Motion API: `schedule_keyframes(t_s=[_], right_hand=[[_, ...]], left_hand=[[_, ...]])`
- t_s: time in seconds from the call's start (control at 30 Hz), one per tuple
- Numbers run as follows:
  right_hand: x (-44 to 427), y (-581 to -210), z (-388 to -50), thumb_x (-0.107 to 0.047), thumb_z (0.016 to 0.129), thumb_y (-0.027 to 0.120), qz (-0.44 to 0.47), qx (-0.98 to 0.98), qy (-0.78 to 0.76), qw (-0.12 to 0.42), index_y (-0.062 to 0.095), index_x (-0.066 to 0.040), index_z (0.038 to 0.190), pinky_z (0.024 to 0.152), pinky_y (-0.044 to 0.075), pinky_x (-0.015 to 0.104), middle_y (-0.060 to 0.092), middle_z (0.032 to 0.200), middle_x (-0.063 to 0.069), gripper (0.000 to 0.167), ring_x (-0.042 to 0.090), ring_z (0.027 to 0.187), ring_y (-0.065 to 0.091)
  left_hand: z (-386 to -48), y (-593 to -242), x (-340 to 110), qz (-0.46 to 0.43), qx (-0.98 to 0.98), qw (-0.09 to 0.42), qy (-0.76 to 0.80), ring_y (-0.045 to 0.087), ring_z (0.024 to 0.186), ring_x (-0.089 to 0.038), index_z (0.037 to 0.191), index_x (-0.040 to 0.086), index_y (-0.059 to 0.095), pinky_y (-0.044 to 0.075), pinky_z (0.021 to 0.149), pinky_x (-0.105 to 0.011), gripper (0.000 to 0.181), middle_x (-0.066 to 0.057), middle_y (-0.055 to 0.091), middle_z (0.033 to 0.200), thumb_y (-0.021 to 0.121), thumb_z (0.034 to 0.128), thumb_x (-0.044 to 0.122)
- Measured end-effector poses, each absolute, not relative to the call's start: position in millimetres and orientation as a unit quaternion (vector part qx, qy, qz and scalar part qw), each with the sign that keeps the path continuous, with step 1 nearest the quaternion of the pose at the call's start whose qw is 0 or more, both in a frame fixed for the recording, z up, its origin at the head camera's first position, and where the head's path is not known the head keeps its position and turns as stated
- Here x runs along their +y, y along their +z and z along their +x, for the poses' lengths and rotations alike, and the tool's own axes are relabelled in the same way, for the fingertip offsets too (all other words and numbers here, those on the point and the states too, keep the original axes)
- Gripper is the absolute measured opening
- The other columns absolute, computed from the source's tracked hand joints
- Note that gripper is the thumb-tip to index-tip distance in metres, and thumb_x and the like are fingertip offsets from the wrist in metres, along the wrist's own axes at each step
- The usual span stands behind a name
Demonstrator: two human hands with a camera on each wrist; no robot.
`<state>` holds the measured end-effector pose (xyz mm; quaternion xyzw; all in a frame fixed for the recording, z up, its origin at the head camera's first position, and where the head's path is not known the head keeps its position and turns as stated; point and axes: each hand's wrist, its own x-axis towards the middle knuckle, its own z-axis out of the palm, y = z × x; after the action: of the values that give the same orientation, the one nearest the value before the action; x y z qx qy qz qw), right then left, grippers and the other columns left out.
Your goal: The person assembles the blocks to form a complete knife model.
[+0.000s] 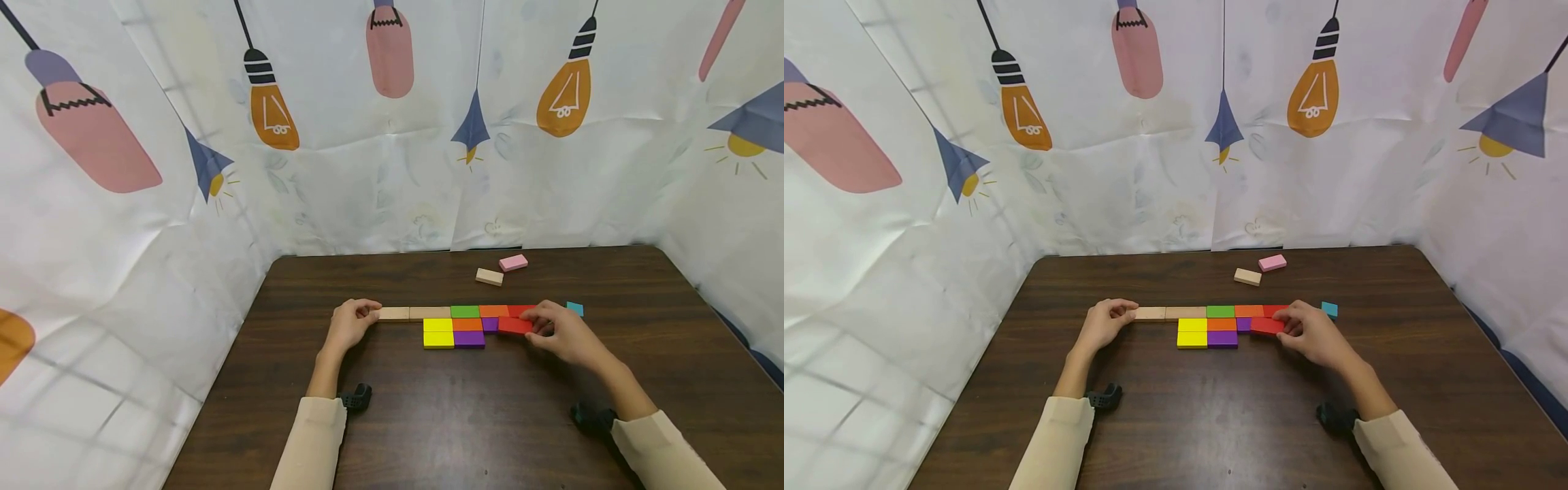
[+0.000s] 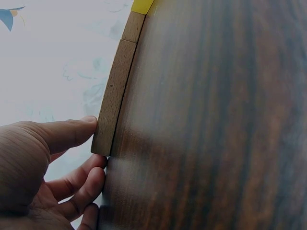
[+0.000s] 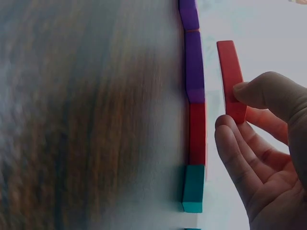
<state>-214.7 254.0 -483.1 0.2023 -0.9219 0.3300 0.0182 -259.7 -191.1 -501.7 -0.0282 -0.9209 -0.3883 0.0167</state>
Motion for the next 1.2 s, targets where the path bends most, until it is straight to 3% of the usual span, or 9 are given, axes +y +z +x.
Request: schedule_keyframes(t_s=[0.4,1.2], right_hand=[[247,-485,-213,-0.008,0.088,0.078,0.212,-0.924,0.317,-0.021,0.071,-0.008,0.116,0.079,0.059,0.031,0.065,0.107,0.003,0.029,0.011,0.089,0.063],[234,-488,-209,-0.007,0.086,0.08,0.24,-0.92,0.309,-0.032,0.071,-0.006,0.11,0.07,0.055,0.022,0.062,0.099,0.003,0.026,0.005,0.08,0.06]], left_hand=[[-260,-502,-191,-0.025,-0.921,0.017,-0.388,0.055,0.085,-0.02,0.112,0.02,0.079,0.044,0.075,-0.034,0.017,-0.004,0.063,0.095,0.073,0.097,0.023],[-258,-500,-191,-0.026,-0.919,0.011,-0.393,0.055,0.084,-0.02,0.113,0.02,0.079,0.044,0.073,-0.033,0.018,-0.004,0.062,0.094,0.072,0.0971,0.023]])
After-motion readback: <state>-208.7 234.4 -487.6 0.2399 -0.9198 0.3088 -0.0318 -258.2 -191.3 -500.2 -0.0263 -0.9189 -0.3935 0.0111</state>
